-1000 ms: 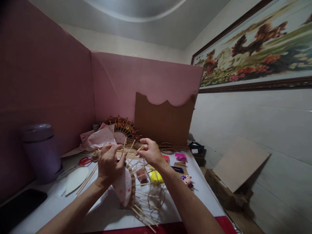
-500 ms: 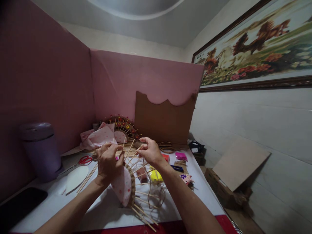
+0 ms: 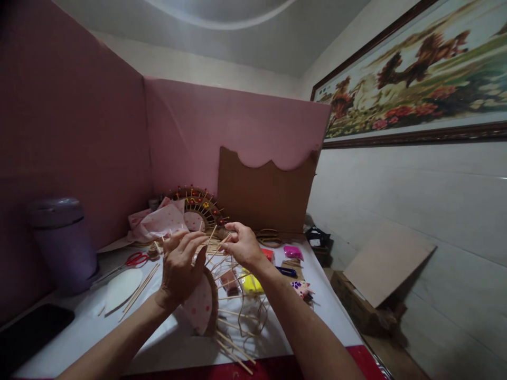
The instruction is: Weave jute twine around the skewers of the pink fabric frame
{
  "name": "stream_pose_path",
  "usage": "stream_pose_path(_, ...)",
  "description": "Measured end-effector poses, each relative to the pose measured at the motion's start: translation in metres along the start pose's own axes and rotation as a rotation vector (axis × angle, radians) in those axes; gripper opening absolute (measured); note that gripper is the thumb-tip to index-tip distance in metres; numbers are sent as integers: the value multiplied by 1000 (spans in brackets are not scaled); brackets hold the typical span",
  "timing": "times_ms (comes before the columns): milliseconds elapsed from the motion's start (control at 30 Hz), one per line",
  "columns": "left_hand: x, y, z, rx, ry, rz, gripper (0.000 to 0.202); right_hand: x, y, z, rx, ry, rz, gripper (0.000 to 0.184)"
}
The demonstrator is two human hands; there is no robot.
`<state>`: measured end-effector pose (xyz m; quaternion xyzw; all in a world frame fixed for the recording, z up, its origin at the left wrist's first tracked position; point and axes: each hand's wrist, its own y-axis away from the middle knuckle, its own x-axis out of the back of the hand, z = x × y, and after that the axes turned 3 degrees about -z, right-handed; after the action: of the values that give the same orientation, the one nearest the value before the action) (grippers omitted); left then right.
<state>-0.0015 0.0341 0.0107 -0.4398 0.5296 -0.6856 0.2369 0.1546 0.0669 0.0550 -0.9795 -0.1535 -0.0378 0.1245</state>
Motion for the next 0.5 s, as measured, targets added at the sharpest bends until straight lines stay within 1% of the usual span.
stream_pose_path(67,0,-2,6,-43,36,-13,17,-1,0,0,5,-5,0,45)
stream_pose_path(167,1,-5,10,-60,22,-43,17,-3,1,0,8,-4,-1,45)
stream_pose_path(300,3,-10,7,-68,-29,-77,13,-6,2,0,10,-5,-21,46)
stream_pose_path(500,6,-14,2,-105,-51,-51,14,-8,3,-1,16,-18,-45,47)
